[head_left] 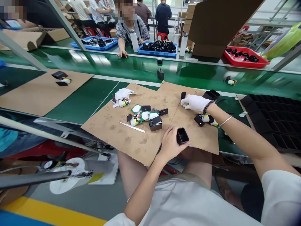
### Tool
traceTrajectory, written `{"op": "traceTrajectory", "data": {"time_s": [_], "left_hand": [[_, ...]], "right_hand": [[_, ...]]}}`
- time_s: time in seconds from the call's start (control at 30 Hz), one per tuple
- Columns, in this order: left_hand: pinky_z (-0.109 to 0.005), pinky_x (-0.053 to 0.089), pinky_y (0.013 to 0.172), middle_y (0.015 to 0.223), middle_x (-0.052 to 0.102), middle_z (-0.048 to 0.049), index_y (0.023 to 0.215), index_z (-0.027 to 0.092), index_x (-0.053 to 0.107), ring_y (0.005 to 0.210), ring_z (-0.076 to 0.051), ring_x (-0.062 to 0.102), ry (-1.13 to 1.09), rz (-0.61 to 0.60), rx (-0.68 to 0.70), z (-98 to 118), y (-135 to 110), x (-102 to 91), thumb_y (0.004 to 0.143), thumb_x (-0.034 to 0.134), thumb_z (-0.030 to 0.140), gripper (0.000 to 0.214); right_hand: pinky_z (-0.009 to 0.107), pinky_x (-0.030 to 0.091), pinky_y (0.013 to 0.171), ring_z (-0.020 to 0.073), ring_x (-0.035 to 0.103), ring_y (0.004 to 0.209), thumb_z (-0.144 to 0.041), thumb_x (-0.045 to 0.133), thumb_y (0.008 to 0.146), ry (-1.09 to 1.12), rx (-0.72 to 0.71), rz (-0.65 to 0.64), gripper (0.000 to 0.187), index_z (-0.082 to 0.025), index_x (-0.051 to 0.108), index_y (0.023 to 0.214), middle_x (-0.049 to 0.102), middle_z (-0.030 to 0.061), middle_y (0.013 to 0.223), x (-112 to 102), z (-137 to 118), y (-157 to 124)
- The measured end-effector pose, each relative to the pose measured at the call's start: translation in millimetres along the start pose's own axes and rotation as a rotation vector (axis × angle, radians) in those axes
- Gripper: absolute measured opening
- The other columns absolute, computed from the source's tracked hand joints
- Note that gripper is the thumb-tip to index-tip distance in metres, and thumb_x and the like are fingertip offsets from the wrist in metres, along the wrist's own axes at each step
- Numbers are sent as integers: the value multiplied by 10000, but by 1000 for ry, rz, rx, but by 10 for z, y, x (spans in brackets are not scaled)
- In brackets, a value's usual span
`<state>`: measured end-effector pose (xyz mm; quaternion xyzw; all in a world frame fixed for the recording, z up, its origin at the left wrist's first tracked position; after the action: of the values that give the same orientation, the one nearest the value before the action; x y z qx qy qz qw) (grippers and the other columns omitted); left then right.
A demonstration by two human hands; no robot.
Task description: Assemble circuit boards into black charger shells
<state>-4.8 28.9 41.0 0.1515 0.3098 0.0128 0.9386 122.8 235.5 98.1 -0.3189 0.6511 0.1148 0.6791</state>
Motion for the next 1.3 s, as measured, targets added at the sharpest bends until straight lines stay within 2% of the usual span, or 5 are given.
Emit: {"op": "traceTrajectory", "data": {"time_s": [0.43, 0.7, 0.97, 1.17, 1.3], "left_hand": [[-494, 535, 1025, 1187, 696, -105, 1202, 209, 556, 1167, -321, 663, -3, 6, -1, -47, 38, 26, 737, 842, 391, 576], [-479, 547, 999, 1173, 697, -101, 1168, 212, 563, 1142, -318, 673, -125, 17, -42, -34, 39, -14, 710, 861, 323, 557], [-330, 558, 968, 1177, 696, -56, 1182, 229, 538, 1102, -224, 681, -485, 24, -72, 190, -46, -208, 741, 843, 264, 537], [-320, 547, 965, 1150, 689, -54, 1145, 219, 549, 1075, -215, 675, -454, 79, -92, 326, -111, -354, 740, 837, 265, 499], [-308, 538, 981, 1155, 697, -51, 1133, 220, 567, 1100, -209, 673, -432, 132, -75, 386, -168, -420, 739, 843, 264, 484]], "right_hand": [[332, 537, 806, 240, 706, 919, -298, 605, 888, 197, 76, 21, 195, -227, 641, 1065, 750, 71, 976, -195, 21, 65], [401, 573, 943, 230, 695, 1110, -452, 334, 1000, 1156, -39, 187, 410, -190, 502, 1268, 694, 161, 1252, -114, 5, -608], [462, 574, 919, 237, 644, 1217, -341, -1, 1024, 1394, 118, 202, 601, -262, 433, 1432, 639, 137, 1341, 111, -416, -1194], [497, 594, 896, 264, 652, 1219, -578, 93, 1003, 1397, 100, 272, 558, -374, 466, 1365, 650, 99, 1307, 388, -593, -1499], [565, 567, 940, 349, 633, 1230, -689, 307, 916, 1322, 114, 583, 546, -433, 449, 1377, 610, 105, 1339, 469, -673, -1767]]}}
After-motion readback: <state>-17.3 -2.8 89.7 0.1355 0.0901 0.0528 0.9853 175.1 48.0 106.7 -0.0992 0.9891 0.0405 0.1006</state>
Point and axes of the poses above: each hand's wrist, its own y-axis towards the middle knuckle, its own x-axis out of the palm, z = x × y, the point moved 4 cm from there along y, towards the middle knuckle
